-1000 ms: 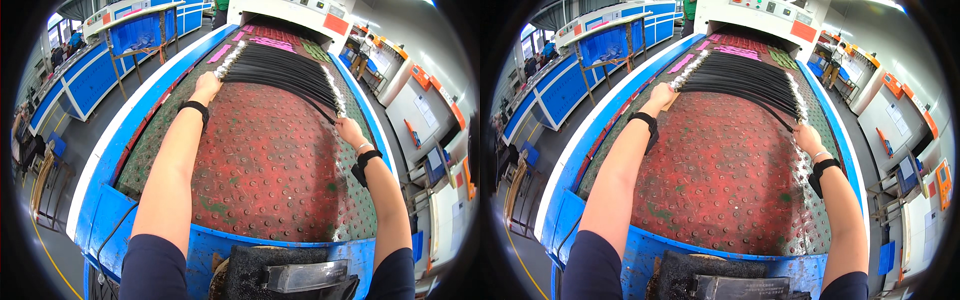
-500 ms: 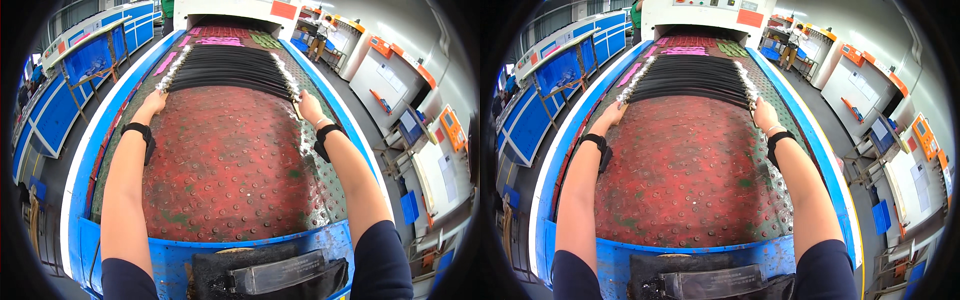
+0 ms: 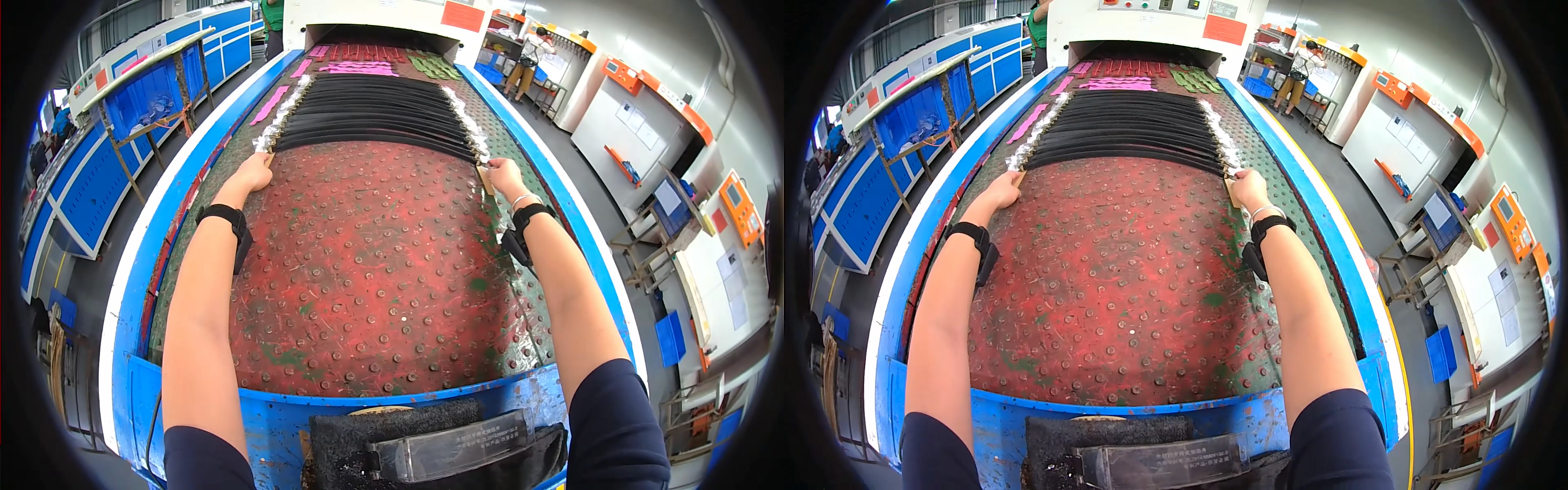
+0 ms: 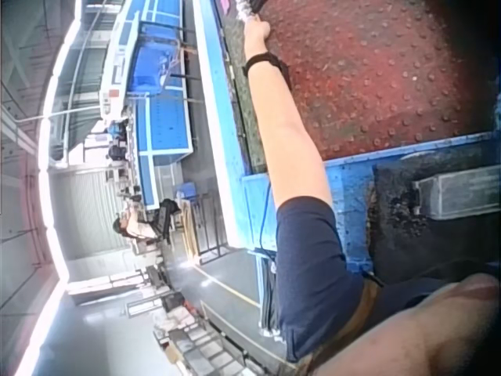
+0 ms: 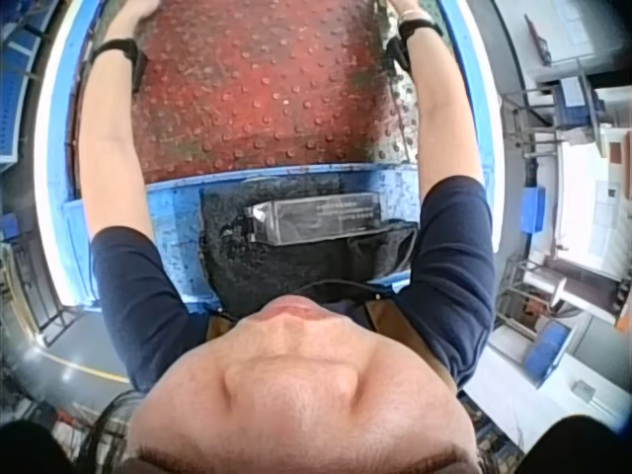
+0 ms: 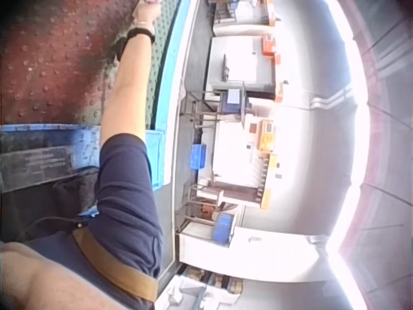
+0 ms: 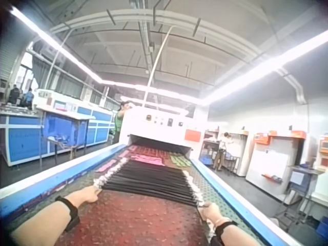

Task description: The person repeatedly picks up black belts from a blue bin, threads them through a clear plastic clip, and places the assembled units onto a red conveyor belt. The process is repeated multiple times in a continuous loop.

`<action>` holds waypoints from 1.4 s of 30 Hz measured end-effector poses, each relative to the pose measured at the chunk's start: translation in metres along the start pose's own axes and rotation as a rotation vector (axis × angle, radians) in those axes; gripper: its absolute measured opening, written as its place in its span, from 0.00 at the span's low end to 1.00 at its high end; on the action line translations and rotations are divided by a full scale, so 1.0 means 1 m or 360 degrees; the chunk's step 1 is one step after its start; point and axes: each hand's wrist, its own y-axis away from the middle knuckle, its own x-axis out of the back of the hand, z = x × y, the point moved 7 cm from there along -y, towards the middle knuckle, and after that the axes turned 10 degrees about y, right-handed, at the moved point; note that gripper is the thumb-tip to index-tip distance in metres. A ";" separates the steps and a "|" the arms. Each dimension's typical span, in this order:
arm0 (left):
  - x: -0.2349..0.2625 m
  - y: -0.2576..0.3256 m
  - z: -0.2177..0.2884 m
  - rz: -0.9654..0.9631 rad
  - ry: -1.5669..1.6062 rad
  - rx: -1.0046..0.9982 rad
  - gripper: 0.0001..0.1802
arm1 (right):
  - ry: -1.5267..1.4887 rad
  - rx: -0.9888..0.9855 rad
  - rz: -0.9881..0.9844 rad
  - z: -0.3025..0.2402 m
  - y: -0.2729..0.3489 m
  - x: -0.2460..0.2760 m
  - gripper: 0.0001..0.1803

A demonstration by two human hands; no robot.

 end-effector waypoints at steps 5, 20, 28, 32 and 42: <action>-0.002 -0.002 0.000 0.0047 -0.0038 -0.0136 0.23 | -0.0012 -0.0003 -0.0045 -0.001 0.003 -0.006 0.16; 0.004 0.004 -0.008 0.0008 0.0047 0.0070 0.26 | 0.0022 0.0040 -0.0219 -0.011 0.010 -0.008 0.26; -0.002 0.000 -0.005 -0.0119 0.0026 0.0012 0.31 | 0.0032 0.0042 -0.0247 -0.014 0.014 -0.004 0.26; -0.008 -0.006 -0.009 -0.0182 0.0023 -0.0078 0.35 | 0.0056 0.0044 -0.0241 -0.015 0.013 -0.005 0.26; -0.011 -0.005 -0.008 -0.0169 0.0051 -0.0147 0.31 | 0.0094 0.0116 -0.0115 -0.021 0.022 0.014 0.27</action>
